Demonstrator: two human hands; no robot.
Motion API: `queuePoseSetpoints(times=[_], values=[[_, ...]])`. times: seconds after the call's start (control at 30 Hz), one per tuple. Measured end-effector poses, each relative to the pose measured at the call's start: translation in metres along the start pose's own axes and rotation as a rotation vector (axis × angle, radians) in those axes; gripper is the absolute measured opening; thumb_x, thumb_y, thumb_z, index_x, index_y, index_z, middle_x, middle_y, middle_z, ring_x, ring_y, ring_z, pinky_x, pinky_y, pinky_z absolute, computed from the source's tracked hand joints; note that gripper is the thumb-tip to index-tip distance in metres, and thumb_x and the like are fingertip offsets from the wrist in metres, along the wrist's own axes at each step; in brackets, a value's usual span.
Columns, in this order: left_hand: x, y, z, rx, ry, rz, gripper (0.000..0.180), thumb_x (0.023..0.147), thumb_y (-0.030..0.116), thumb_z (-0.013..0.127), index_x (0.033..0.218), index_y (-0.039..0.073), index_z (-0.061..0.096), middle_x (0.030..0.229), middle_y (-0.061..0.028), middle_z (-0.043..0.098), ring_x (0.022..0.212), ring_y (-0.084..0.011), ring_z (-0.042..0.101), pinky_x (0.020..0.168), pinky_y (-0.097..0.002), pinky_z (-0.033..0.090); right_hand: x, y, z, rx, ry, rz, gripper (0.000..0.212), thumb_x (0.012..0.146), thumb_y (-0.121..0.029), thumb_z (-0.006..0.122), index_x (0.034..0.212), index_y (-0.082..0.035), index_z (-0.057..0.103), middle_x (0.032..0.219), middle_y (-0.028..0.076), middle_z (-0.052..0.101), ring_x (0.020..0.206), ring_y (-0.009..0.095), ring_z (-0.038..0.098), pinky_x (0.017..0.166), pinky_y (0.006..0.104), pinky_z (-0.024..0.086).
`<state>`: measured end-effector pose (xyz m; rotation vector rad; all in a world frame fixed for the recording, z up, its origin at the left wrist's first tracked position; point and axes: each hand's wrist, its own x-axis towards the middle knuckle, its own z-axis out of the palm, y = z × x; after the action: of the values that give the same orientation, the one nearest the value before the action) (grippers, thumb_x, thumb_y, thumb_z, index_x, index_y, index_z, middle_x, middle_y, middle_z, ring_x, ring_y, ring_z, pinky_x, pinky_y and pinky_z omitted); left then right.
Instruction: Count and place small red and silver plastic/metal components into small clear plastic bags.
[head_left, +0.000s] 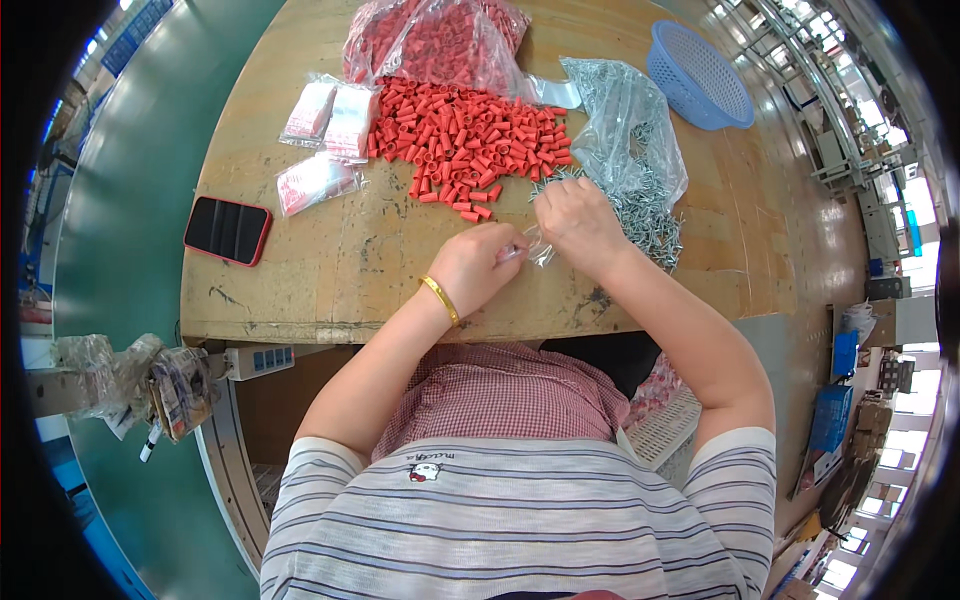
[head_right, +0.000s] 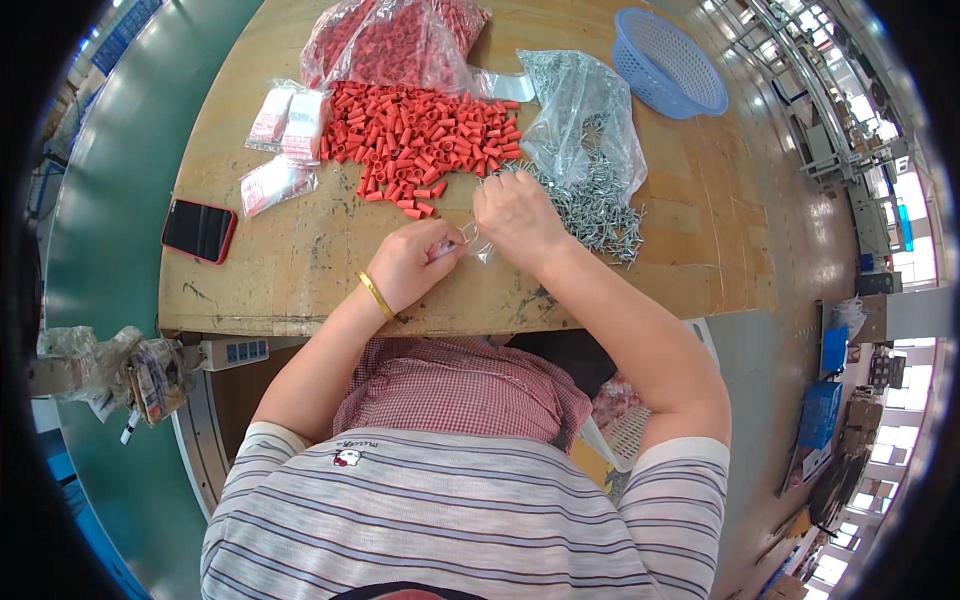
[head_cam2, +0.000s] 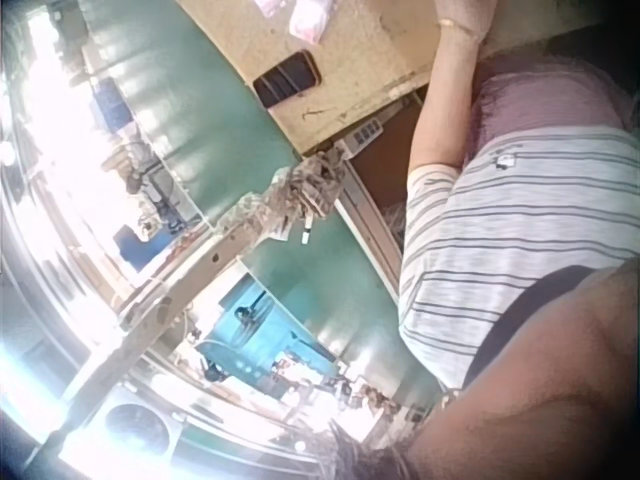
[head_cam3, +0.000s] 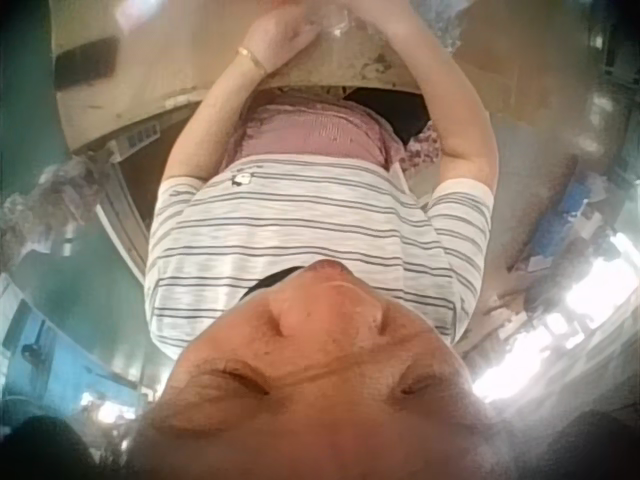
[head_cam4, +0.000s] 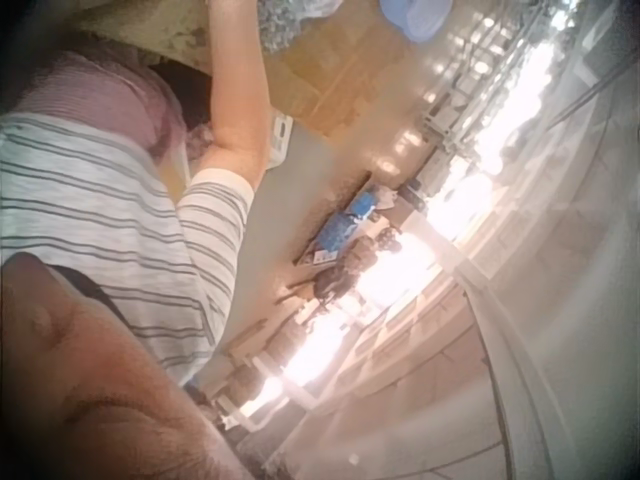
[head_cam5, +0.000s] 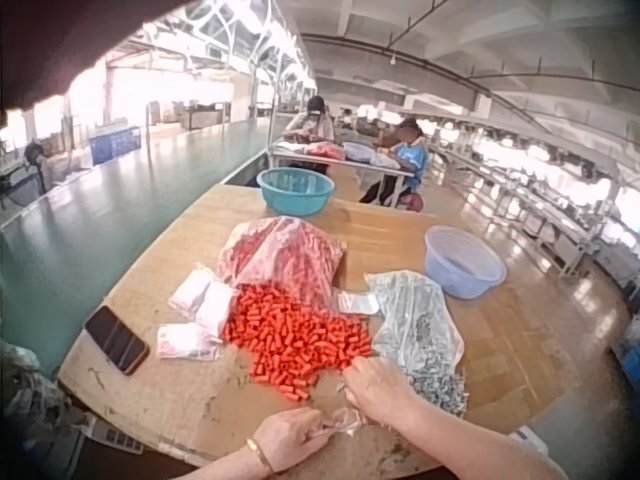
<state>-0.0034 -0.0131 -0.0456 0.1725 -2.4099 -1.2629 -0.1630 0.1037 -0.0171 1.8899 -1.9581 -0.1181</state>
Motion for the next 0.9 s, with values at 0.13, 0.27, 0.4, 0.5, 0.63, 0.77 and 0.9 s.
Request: queuePoseSetpoints(times=[0.13, 0.27, 0.4, 0.5, 0.63, 0.77, 0.9], values=[[0.002, -0.001, 0.001, -0.009, -0.023, 0.024, 0.012, 0.081, 0.012, 0.066, 0.092, 0.005, 0.064, 0.076, -0.0114, 0.060, 0.066, -0.0265, 0.059, 0.064, -0.0347, 0.049, -0.009, 0.013, 0.006, 0.168, 0.095, 0.121, 0.006, 0.070, -0.011, 0.061, 0.072, -0.008, 0.057, 0.074, 0.006, 0.057, 0.074, 0.023, 0.059, 0.071, 0.0359, 0.047], [-0.002, -0.002, -0.001, 0.013, -0.031, 0.039, 0.012, 0.082, 0.012, 0.066, 0.092, 0.006, 0.064, 0.075, -0.0113, 0.059, 0.067, -0.0268, 0.059, 0.065, -0.0348, 0.049, -0.011, 0.019, 0.006, 0.305, 0.070, 0.186, 0.012, 0.072, -0.013, 0.067, 0.075, -0.006, 0.059, 0.077, 0.008, 0.060, 0.077, 0.027, 0.061, 0.073, 0.0382, 0.048], [-0.007, 0.000, 0.000, 0.023, -0.025, 0.022, 0.012, 0.082, 0.013, 0.066, 0.092, 0.006, 0.065, 0.075, -0.0107, 0.059, 0.068, -0.0265, 0.059, 0.065, -0.0348, 0.049, 0.002, 0.015, -0.003, 0.394, -0.026, 0.296, 0.013, 0.074, -0.014, 0.068, 0.078, -0.004, 0.060, 0.079, 0.009, 0.060, 0.080, 0.028, 0.062, 0.073, 0.0398, 0.048], [-0.007, -0.002, 0.003, 0.048, -0.013, 0.044, 0.012, 0.082, 0.013, 0.066, 0.092, 0.007, 0.065, 0.075, -0.0102, 0.059, 0.068, -0.0263, 0.059, 0.065, -0.0348, 0.049, 0.012, 0.015, -0.001, 0.327, -0.038, 0.197, 0.011, 0.072, -0.012, 0.067, 0.077, -0.005, 0.061, 0.080, 0.010, 0.060, 0.079, 0.027, 0.062, 0.074, 0.0392, 0.048], [-0.004, -0.001, 0.002, 0.052, -0.025, 0.044, 0.012, 0.082, 0.013, 0.066, 0.092, 0.007, 0.066, 0.076, -0.0099, 0.060, 0.068, -0.0266, 0.059, 0.065, -0.0348, 0.049, 0.024, 0.012, 0.004, 0.145, -0.021, 0.033, 0.008, 0.070, -0.011, 0.066, 0.075, -0.006, 0.062, 0.080, 0.010, 0.060, 0.077, 0.027, 0.062, 0.074, 0.0383, 0.048], [-0.006, -0.003, 0.001, 0.037, -0.019, 0.045, 0.013, 0.082, 0.014, 0.067, 0.092, 0.007, 0.066, 0.076, -0.0100, 0.060, 0.069, -0.0271, 0.060, 0.066, -0.0349, 0.049, 0.024, 0.010, 0.004, 0.066, -0.057, -0.076, 0.006, 0.069, -0.009, 0.063, 0.072, -0.006, 0.060, 0.078, 0.009, 0.059, 0.075, 0.025, 0.061, 0.068, 0.0355, 0.048], [-0.004, -0.001, 0.000, 0.035, -0.020, 0.046, 0.013, 0.081, 0.014, 0.067, 0.092, 0.006, 0.066, 0.077, -0.0104, 0.061, 0.069, -0.0273, 0.060, 0.066, -0.0348, 0.049, 0.004, 0.018, 0.002, 0.431, 0.049, 0.243, 0.006, 0.078, -0.007, 0.063, 0.080, -0.002, 0.060, 0.080, 0.005, 0.058, 0.076, 0.020, 0.061, 0.068, 0.0312, 0.047]])
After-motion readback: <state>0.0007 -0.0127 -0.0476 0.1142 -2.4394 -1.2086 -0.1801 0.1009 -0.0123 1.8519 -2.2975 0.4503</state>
